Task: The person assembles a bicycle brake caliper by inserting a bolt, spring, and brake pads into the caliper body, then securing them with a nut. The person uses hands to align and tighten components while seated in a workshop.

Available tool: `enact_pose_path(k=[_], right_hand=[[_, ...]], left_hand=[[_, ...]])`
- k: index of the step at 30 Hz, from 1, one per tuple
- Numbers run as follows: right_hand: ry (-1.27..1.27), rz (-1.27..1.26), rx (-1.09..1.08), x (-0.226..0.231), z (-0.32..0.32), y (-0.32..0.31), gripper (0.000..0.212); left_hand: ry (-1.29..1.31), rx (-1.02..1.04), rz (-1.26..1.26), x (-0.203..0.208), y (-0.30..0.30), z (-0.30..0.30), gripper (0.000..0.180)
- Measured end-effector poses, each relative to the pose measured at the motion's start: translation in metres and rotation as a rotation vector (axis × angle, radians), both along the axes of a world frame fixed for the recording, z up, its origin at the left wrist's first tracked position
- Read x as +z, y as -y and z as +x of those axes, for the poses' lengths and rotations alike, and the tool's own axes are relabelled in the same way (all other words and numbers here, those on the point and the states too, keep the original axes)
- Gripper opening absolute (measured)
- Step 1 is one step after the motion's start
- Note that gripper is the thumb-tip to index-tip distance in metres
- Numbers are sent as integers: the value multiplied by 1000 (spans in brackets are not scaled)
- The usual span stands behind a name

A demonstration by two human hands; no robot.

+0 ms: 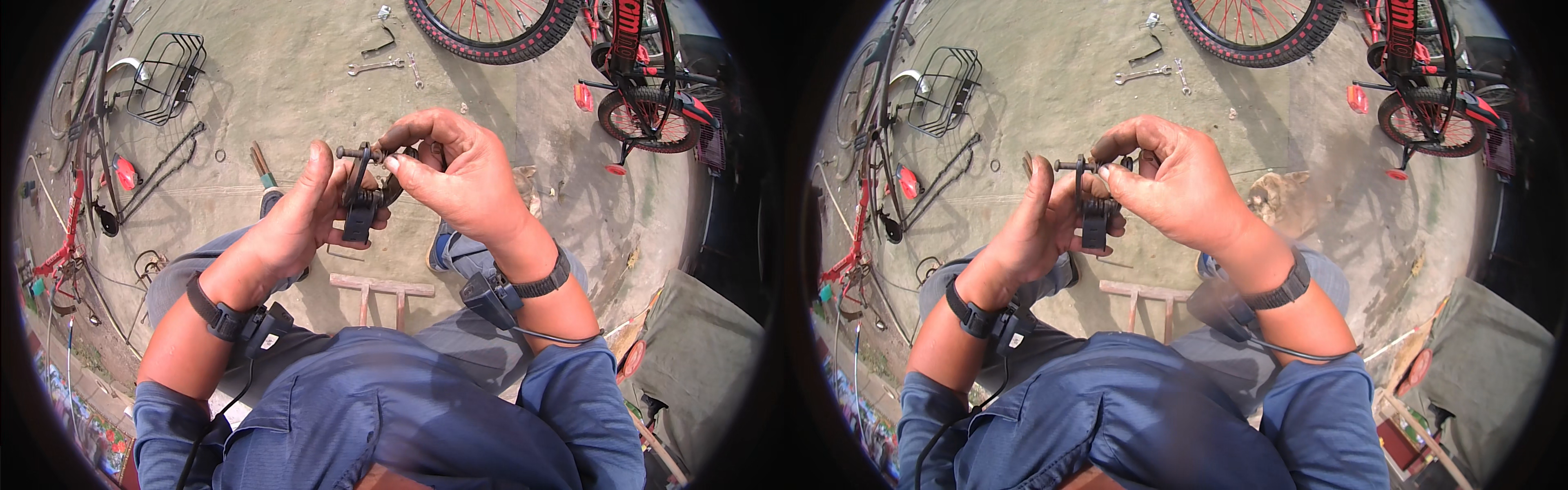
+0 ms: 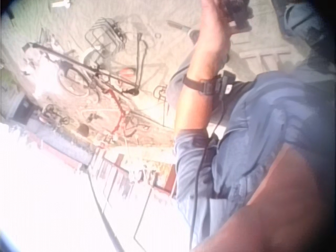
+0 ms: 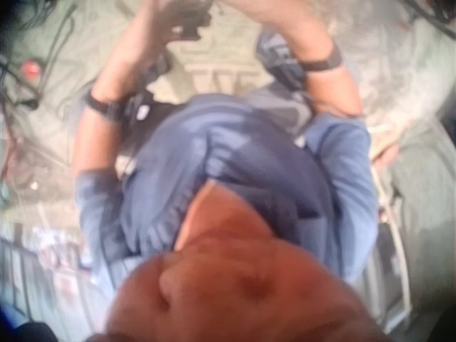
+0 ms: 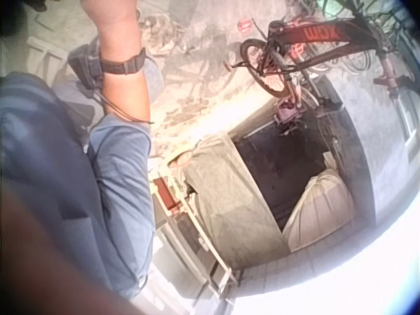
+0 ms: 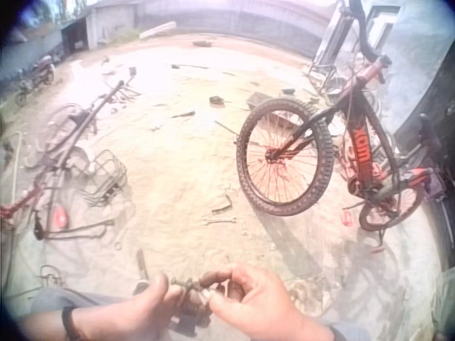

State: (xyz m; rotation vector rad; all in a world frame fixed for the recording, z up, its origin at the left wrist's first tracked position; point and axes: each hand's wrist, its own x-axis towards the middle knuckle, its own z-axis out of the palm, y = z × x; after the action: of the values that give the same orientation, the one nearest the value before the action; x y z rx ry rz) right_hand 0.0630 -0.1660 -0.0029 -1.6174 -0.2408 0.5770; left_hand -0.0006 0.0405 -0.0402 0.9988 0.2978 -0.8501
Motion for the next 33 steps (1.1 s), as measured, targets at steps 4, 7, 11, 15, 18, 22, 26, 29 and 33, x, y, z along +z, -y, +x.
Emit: enact_pose_path(k=[4,7,11,15,18,22,26,29,33], right_hand=[[-8,0,-8,6,-2,-1,19],[-4,22,-41,5,-4,-4,18],[-38,121,-79,5,-6,-10,18],[-37,68,-16,13,-6,-2,20],[-2,-60,-2,10,-3,0,20],[-14,63,20,1,-2,0,19],[-79,148,5,-1,-4,-2,18],[-149,197,-17,0,-5,-4,19],[-140,198,-41,0,-6,-6,20]], left_hand=[[1,-15,-13,2,-1,2,95],[7,-4,-33,1,0,1,95],[23,2,-60,3,1,1,94],[31,10,-41,5,3,1,95],[58,15,-41,5,3,2,97],[71,3,-45,5,2,2,99],[75,3,-49,5,3,1,103],[92,-6,-67,5,3,0,106],[94,-41,-122,3,6,-1,109]])
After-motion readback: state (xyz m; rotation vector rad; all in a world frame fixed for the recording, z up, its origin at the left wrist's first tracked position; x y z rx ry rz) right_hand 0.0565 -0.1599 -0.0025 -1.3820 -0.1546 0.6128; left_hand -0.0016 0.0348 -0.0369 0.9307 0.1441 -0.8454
